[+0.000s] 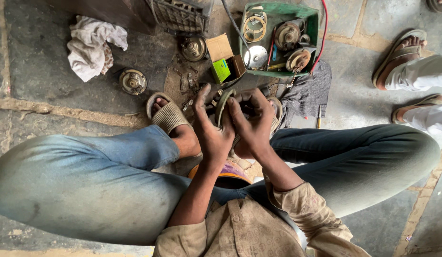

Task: The person sits on the floor of a repair workshop and works on small motor components. They file or sand a metal part against a block on a low bench, then hold a round motor end-cap in their lap and fit small screws and parts into it by hand, reaching into a green tray for components.

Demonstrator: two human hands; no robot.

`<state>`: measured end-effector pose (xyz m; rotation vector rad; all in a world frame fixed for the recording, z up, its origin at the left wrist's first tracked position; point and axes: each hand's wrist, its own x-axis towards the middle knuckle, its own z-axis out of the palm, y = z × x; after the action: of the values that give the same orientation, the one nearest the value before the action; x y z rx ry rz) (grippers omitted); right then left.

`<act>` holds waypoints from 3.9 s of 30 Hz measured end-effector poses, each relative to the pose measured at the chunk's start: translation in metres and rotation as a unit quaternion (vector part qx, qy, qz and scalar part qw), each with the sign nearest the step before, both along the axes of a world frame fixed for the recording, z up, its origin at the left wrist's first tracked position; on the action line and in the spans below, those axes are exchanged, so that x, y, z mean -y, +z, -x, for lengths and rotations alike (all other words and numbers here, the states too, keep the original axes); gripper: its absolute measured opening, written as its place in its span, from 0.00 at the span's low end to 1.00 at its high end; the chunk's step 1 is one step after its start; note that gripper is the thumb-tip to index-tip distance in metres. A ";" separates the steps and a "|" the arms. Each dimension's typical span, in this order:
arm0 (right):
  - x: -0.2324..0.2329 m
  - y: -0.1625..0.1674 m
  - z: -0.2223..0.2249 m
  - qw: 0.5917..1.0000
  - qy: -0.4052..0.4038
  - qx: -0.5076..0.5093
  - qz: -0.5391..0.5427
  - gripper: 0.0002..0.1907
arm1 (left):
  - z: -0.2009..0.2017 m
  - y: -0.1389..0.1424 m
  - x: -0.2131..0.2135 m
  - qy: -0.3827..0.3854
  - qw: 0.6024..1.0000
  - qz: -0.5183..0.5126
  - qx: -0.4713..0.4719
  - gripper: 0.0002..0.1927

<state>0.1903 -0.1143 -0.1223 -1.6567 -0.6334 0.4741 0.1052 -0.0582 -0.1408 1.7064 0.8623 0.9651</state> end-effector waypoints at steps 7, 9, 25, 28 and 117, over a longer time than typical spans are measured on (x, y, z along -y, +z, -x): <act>0.001 -0.001 -0.001 0.998 -0.001 -0.057 0.005 0.05 | 0.000 -0.001 0.001 -0.004 1.000 -0.005 -0.008 0.31; 0.001 0.000 -0.001 0.999 0.003 -0.034 -0.009 0.06 | 0.000 -0.002 0.000 0.000 1.000 0.016 -0.007 0.32; 0.002 -0.002 -0.002 0.999 0.007 0.034 0.041 0.03 | 0.002 -0.001 0.000 -0.010 0.999 0.012 -0.038 0.29; 0.001 -0.002 -0.002 0.999 0.017 -0.017 0.041 0.05 | 0.001 -0.005 0.000 -0.004 0.999 0.002 -0.036 0.29; 0.013 0.019 -0.027 0.920 0.080 -0.380 -0.050 0.14 | 0.007 0.029 -0.021 -0.099 0.995 -0.027 -0.018 0.08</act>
<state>0.2170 -0.1272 -0.1033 -1.1866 -0.1997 1.1131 0.0986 -0.0370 -0.1115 1.8209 0.6809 0.8333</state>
